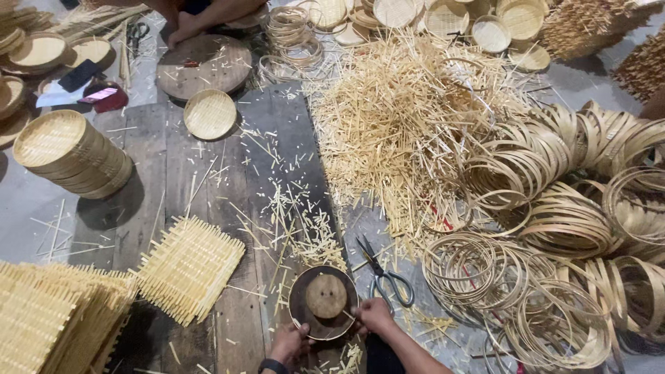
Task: The person assembles small round woven trays by placing a pre-woven square mat over a circular wooden mold, then trimming the excess mat with shears. The finished trays are stacked nearby.
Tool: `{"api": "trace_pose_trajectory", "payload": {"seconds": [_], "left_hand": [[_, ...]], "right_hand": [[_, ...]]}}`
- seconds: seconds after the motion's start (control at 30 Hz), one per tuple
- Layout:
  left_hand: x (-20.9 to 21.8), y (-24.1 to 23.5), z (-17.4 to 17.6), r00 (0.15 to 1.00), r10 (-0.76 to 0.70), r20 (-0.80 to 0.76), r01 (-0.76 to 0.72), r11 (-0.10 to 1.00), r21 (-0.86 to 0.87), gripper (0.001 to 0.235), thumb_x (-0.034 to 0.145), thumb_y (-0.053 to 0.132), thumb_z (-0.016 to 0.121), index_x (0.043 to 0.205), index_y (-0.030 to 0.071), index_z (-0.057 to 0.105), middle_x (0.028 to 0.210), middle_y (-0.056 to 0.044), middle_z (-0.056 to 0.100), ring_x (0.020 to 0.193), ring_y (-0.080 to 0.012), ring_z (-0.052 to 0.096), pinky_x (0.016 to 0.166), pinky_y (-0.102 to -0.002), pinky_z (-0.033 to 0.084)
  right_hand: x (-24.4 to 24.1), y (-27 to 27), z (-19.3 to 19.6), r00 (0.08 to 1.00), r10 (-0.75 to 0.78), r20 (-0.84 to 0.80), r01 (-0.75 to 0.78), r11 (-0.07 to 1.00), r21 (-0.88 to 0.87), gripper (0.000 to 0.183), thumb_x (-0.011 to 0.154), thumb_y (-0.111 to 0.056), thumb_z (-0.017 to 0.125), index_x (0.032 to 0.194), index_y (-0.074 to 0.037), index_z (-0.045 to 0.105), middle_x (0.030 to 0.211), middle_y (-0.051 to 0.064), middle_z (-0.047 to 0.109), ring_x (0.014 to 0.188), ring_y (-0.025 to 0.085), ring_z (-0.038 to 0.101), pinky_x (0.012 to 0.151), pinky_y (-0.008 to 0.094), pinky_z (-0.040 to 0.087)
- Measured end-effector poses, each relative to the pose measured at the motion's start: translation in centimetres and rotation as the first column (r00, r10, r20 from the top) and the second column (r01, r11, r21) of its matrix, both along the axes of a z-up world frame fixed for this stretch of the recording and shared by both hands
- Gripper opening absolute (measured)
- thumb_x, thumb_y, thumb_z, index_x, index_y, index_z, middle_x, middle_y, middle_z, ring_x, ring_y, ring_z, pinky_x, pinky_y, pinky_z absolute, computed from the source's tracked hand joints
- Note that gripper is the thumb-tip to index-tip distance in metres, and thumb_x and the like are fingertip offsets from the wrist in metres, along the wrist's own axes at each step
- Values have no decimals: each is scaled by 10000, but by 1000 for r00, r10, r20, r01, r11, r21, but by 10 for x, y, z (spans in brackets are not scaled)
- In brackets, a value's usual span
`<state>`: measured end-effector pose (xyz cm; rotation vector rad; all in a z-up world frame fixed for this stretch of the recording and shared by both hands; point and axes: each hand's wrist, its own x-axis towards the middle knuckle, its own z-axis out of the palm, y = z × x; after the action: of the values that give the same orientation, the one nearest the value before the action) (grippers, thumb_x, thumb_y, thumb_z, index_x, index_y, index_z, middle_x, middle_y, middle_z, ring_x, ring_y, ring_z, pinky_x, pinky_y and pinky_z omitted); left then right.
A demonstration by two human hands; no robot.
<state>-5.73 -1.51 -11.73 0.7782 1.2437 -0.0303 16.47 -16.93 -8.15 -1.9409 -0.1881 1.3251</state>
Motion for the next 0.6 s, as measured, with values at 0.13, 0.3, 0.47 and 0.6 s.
{"api": "trace_pose_trajectory", "payload": {"seconds": [0.13,0.3,0.47,0.6], "left_hand": [[-8,30,51,951,-248,-183,308,748,587,287,907,243,742,1139,75,727,975,-140,766,808,-265,743,676,-386,608],[39,-4,120,950,-284,131,-3,411,912,359,918,345,746,1210,138,772,1170,-198,750,985,-284,716,752,-365,635],[61,-15,120,965,-256,62,2,242,970,548,1044,546,453,1362,154,669,993,-148,774,725,-194,705,610,-330,571],[61,-8,106,970,-237,-56,149,397,906,636,977,616,375,1343,194,681,650,-57,710,533,-159,653,472,-329,515]], "right_hand": [[2,25,69,970,101,223,-121,990,78,757,861,-381,794,1437,-123,375,1317,155,560,1168,258,613,919,418,565],[-24,41,81,999,0,-39,9,972,237,927,648,-323,906,1354,-31,381,1175,188,562,1044,289,624,911,454,609],[-32,34,63,987,-128,-95,155,905,395,784,717,-256,799,1343,-51,375,1086,131,612,976,235,634,850,380,575],[-17,26,53,967,-81,-240,166,920,356,734,735,-225,737,1329,-49,343,1062,88,565,964,220,656,798,431,624]]}}
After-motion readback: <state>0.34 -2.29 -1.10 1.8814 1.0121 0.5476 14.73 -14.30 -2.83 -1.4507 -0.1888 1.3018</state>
